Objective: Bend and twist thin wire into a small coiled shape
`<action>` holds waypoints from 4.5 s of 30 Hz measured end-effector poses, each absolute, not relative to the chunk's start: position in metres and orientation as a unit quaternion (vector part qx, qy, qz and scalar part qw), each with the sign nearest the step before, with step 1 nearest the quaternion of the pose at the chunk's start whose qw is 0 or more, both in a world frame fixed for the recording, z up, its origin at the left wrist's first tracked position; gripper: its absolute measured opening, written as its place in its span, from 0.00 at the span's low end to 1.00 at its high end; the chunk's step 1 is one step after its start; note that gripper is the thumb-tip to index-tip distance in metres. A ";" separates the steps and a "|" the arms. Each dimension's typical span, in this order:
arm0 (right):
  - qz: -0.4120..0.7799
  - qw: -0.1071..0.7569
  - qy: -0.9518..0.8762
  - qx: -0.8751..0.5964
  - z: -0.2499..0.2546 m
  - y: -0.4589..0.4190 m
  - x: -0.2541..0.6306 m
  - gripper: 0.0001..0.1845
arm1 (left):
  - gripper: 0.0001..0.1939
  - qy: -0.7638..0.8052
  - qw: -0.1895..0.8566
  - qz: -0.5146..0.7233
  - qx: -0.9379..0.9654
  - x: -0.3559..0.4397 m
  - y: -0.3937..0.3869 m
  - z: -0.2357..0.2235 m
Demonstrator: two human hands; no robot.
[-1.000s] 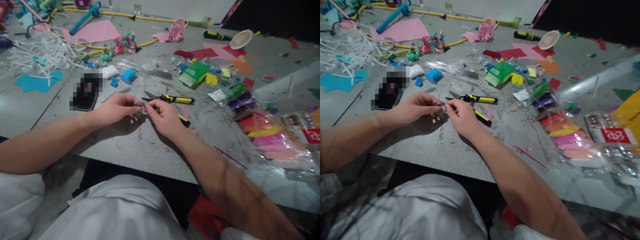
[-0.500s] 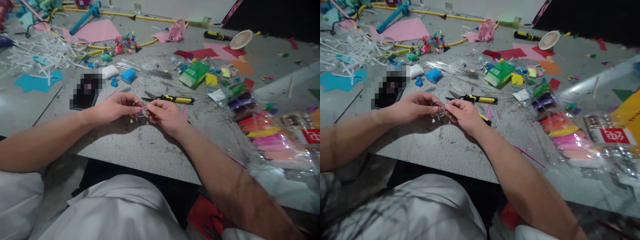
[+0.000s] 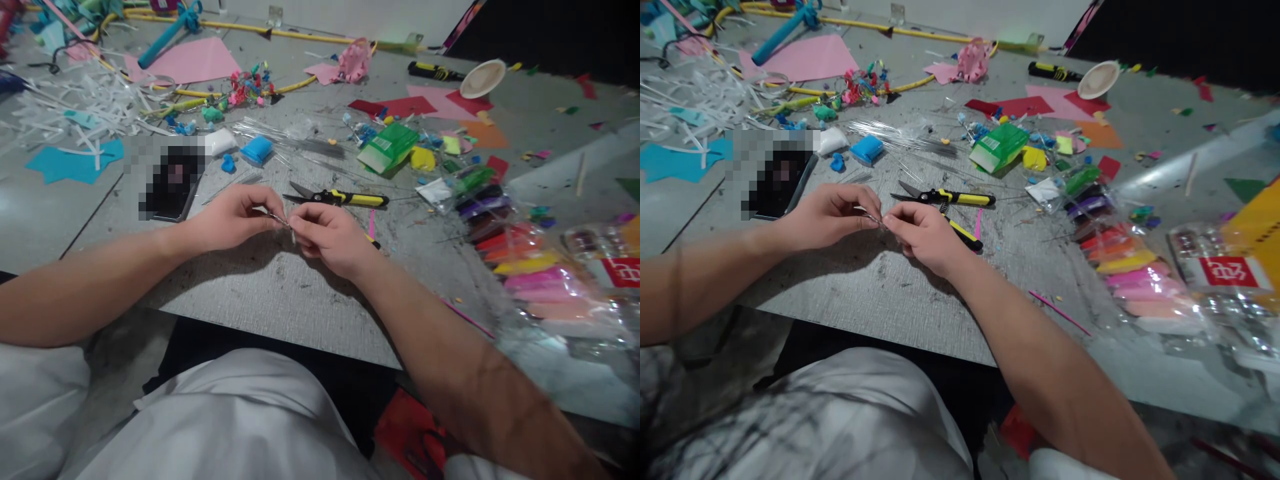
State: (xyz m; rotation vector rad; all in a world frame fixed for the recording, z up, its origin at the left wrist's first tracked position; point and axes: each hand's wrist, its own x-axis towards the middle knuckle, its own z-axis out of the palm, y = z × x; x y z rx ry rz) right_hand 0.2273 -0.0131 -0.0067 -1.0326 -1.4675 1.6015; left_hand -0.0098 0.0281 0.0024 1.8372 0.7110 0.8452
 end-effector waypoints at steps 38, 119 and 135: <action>0.302 0.497 -0.728 -0.363 -0.007 -0.013 0.228 0.04 | 0.19 0.337 0.669 0.366 0.553 -0.005 0.014 0.001; 0.393 0.432 -0.662 -0.469 -0.014 -0.009 0.230 0.15 | 0.12 0.398 0.548 0.321 0.662 0.000 0.012 0.006; 0.064 0.063 -0.802 -0.591 0.009 0.013 0.311 0.54 | 0.19 0.408 0.570 0.369 0.610 0.001 0.015 0.001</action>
